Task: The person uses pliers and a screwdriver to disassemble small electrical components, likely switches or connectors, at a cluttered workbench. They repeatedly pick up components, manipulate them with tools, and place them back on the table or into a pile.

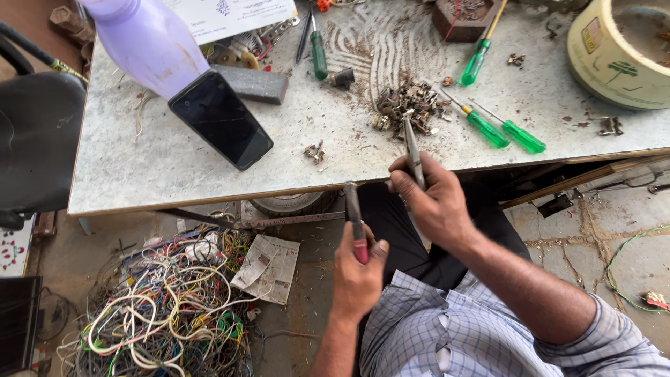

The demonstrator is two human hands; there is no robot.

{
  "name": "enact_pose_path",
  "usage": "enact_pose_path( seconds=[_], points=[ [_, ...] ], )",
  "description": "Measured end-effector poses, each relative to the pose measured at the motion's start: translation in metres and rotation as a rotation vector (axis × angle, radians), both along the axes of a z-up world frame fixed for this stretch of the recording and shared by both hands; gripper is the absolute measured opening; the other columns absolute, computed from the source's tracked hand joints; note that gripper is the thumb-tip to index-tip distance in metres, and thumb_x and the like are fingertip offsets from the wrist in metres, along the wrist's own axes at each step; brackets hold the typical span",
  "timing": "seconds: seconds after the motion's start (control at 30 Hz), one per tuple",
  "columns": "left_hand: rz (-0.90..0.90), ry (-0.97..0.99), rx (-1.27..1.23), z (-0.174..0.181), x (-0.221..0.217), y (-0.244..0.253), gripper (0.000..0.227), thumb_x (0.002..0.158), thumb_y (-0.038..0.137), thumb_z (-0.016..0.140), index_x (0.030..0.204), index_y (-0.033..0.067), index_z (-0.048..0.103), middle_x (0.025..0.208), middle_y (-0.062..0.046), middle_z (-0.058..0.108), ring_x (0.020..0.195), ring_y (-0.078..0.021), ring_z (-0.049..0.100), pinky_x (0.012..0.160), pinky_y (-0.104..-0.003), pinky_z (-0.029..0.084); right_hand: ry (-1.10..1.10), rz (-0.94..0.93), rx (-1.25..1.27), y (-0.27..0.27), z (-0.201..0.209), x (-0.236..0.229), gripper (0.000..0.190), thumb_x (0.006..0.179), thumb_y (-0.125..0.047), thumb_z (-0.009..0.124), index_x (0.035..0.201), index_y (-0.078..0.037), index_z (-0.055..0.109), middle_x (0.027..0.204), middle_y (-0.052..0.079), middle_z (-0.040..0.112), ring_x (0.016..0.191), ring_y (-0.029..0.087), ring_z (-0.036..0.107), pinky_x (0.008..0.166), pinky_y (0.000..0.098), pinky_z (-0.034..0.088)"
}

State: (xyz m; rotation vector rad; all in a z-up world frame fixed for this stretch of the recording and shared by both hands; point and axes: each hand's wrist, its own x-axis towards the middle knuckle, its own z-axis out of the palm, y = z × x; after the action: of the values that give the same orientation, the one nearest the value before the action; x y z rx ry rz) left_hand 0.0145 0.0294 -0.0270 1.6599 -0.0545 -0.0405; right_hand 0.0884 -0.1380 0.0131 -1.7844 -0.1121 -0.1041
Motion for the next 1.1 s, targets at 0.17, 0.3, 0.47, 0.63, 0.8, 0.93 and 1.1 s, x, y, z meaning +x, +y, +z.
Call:
enact_pose_path(
  seconds=[0.17, 0.3, 0.47, 0.63, 0.8, 0.93, 1.1],
  points=[
    [-0.048, 0.278, -0.305, -0.005, 0.003, 0.02, 0.014, 0.093, 0.011, 0.067, 0.1, 0.0084, 0.055, 0.075, 0.001, 0.053, 0.061, -0.0102, 0.052, 0.05, -0.026, 0.043, -0.105, -0.012, -0.57, -0.012, 0.007, 0.015, 0.035, 0.096, -0.034, 0.071, 0.114, -0.004, 0.068, 0.098, 0.01, 0.064, 0.082, 0.024, 0.065, 0.067, 0.0382, 0.053],
    [-0.193, 0.27, -0.563, -0.008, 0.004, 0.023, 0.016, 0.094, 0.01, 0.066, 0.101, 0.0077, 0.052, 0.08, -0.002, 0.054, 0.065, -0.0117, 0.057, 0.053, -0.026, 0.049, -0.272, -0.058, -0.966, -0.015, 0.01, 0.028, 0.049, 0.091, -0.042, 0.075, 0.119, -0.002, 0.067, 0.107, 0.015, 0.061, 0.084, 0.035, 0.066, 0.069, 0.0478, 0.053],
    [-0.318, 0.312, -0.832, -0.009, 0.002, 0.016, 0.024, 0.093, 0.009, 0.067, 0.104, 0.0075, 0.045, 0.085, -0.004, 0.053, 0.07, -0.014, 0.057, 0.058, -0.03, 0.054, -0.263, -0.064, -1.127, -0.022, 0.007, 0.051, 0.042, 0.091, -0.047, 0.076, 0.109, -0.009, 0.071, 0.1, 0.012, 0.062, 0.089, 0.029, 0.063, 0.068, 0.044, 0.052],
    [-0.439, 0.377, -0.941, -0.007, 0.001, 0.015, 0.024, 0.094, 0.007, 0.065, 0.107, 0.0057, 0.045, 0.084, -0.008, 0.051, 0.074, -0.0165, 0.057, 0.063, -0.033, 0.056, -0.492, -0.122, -1.103, -0.03, -0.002, 0.053, 0.039, 0.089, -0.048, 0.079, 0.105, -0.013, 0.074, 0.103, 0.009, 0.063, 0.1, 0.029, 0.061, 0.08, 0.0438, 0.05],
    [-0.498, 0.411, -0.991, -0.005, -0.002, 0.012, 0.024, 0.09, 0.005, 0.064, 0.106, 0.0059, 0.045, 0.084, -0.007, 0.05, 0.074, -0.0156, 0.056, 0.062, -0.035, 0.057, -0.619, -0.2, -1.091, -0.029, -0.005, 0.053, 0.038, 0.09, -0.046, 0.079, 0.108, -0.013, 0.074, 0.11, 0.008, 0.064, 0.11, 0.031, 0.06, 0.088, 0.0453, 0.047],
    [-0.504, 0.407, -0.965, -0.005, -0.002, 0.012, 0.026, 0.086, 0.006, 0.064, 0.106, 0.0057, 0.047, 0.084, -0.006, 0.05, 0.074, -0.0162, 0.057, 0.064, -0.035, 0.058, -0.656, -0.111, -0.802, -0.022, 0.007, 0.036, 0.026, 0.091, -0.026, 0.084, 0.111, -0.013, 0.075, 0.11, 0.007, 0.065, 0.104, 0.025, 0.063, 0.084, 0.0414, 0.052],
    [-0.491, 0.428, -0.961, -0.007, -0.002, 0.01, 0.027, 0.086, 0.005, 0.064, 0.106, 0.0061, 0.046, 0.085, -0.007, 0.051, 0.075, -0.0173, 0.057, 0.068, -0.034, 0.056, -0.778, 0.186, -0.522, -0.005, 0.03, 0.009, 0.028, 0.084, -0.01, 0.086, 0.109, -0.014, 0.074, 0.106, 0.003, 0.066, 0.096, 0.021, 0.066, 0.078, 0.0353, 0.057]
  ],
)
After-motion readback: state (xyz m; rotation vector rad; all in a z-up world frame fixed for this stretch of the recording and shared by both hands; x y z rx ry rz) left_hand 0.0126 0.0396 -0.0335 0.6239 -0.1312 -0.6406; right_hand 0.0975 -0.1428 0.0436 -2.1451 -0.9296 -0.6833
